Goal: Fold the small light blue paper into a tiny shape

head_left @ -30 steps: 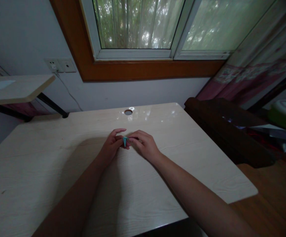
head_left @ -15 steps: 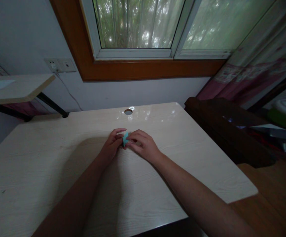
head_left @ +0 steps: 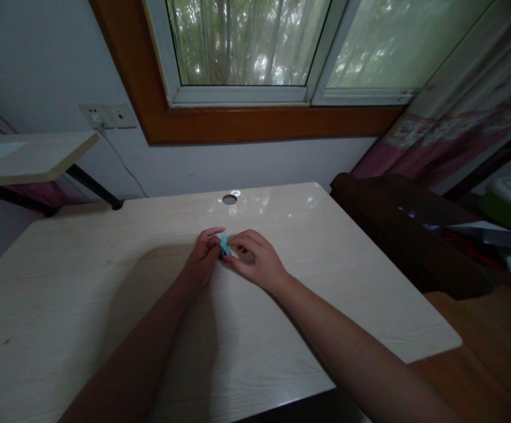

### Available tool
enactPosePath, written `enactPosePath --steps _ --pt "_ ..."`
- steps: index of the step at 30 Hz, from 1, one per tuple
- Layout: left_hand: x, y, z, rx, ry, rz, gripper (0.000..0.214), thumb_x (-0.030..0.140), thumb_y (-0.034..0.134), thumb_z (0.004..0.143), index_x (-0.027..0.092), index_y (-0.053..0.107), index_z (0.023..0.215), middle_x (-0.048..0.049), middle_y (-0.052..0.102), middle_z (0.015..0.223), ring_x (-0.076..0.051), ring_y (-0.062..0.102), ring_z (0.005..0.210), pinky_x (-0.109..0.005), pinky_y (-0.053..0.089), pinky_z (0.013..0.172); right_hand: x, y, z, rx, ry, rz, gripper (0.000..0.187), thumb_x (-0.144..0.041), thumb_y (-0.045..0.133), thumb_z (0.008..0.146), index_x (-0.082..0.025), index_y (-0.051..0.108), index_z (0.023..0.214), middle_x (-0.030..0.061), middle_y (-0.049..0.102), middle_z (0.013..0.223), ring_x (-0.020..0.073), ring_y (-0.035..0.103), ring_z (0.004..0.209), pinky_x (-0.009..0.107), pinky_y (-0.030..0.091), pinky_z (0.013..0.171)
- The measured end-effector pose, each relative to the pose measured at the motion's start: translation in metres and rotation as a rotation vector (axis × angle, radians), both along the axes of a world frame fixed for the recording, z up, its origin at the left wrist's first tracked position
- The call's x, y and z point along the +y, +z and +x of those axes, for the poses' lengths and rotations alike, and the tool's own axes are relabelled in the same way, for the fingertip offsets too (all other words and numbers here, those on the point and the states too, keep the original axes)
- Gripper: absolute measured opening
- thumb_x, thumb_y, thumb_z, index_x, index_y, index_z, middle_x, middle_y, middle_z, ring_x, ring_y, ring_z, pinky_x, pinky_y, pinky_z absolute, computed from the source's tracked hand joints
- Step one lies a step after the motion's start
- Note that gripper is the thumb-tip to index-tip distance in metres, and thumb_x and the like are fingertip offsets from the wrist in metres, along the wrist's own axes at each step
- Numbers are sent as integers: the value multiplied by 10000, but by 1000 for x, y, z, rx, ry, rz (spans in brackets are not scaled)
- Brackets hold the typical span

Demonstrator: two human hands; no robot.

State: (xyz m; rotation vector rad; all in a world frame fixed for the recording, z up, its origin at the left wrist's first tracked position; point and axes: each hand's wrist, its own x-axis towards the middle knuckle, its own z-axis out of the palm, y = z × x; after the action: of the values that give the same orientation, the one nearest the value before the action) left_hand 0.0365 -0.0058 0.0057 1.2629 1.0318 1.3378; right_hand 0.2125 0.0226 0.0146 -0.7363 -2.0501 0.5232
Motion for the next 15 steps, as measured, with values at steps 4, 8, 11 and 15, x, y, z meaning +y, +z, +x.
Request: enactPosePath --steps 4,8,11,15 --pt "0 2 2 -2 -18 26 329 242 578 876 182 528 1196 32 559 727 -124 533 664 -248 415 664 1 1 2 37 12 -75 189 -355 677 869 -227 686 1008 68 679 948 176 617 820 328 522 755" --pt "0 2 2 -2 -71 26 313 234 553 891 176 498 1193 36 589 679 -128 556 627 -269 421 655 2 2 4 71 16 -184 153 -341 613 920 -222 709 930 48 684 879 155 628 785 282 501 685" --pt "0 0 1 2 -112 7 324 228 551 890 180 482 1203 34 614 675 -124 554 601 -270 423 634 4 2 5 108 2 -228 197 -340 592 934 -205 714 861 35 672 809 150 621 761 281 483 686" --pt "0 0 -1 -13 -130 -23 359 231 575 869 186 485 1213 32 633 663 -120 559 584 -259 421 611 7 -2 5 137 23 -297 300 -405 564 944 -183 711 806 28 654 753 145 603 722 279 470 670"
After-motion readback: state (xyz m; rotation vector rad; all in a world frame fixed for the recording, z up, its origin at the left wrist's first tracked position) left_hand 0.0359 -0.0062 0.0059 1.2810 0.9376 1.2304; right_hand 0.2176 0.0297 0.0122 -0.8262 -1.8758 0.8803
